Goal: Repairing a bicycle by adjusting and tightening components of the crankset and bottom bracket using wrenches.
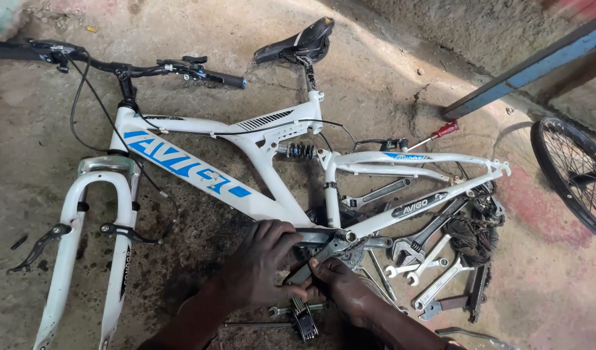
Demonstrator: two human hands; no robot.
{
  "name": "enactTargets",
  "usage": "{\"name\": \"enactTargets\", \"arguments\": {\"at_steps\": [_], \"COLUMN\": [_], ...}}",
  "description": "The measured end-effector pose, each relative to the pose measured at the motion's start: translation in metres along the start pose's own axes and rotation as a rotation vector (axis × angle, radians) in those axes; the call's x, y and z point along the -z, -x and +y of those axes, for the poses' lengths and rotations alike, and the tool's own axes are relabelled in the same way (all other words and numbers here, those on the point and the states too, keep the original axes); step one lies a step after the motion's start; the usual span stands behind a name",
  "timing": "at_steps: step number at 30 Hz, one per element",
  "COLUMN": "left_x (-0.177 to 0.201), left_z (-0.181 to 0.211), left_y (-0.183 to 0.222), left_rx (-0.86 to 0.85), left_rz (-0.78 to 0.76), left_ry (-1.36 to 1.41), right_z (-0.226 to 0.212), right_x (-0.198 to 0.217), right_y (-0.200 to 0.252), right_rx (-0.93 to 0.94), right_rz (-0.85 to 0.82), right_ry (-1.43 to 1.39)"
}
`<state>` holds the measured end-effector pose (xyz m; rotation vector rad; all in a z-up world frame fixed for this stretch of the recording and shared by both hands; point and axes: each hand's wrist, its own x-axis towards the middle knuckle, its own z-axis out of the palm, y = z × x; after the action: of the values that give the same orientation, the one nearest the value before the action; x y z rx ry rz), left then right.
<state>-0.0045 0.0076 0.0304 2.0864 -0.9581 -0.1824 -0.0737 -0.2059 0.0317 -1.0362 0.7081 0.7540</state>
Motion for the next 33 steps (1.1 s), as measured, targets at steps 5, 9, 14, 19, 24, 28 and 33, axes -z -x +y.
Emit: {"name": "enactTargets", "arguments": {"at_steps": [5,9,14,19,24,28,33], "left_x": [-0.032,-0.022,0.005,0.028,0.038,0.046,0.034], "left_z": [-0.007,-0.021,-0.039,-0.027,-0.025,-0.024,-0.073], "left_y": [0.003,-0.009,-0.031,-0.058,-0.070,-0.086,-0.099], "left_rx": [0.030,0.066,0.149,0.330,0.409,0.427,0.249], "left_rz": [-0.240,-0.240,-0.264,-0.462,-0.502,-0.512,-0.436], "left_ry": [-0.475,-0.456,-0.094,-0.085,-0.027,0.019,0.240], "right_z": [0.001,-0.011,-0.009,-0.003,-0.010,-0.033,-0.030], "right_x": [0.006,0.022,0.058,0.072,0.057,0.045,0.055], "right_y": [0.001,0.012,0.013,0.015,0.015,0.009,-0.021], "right_rx": [0.123,0.320,0.322,0.418,0.735,0.922,0.969], "right_rz": [-0.076,-0.124,0.216,0.258,0.425,0.357,0.393], "right_ry": [0.363,0.749,0.592,0.534,0.776,1.184,1.174]}}
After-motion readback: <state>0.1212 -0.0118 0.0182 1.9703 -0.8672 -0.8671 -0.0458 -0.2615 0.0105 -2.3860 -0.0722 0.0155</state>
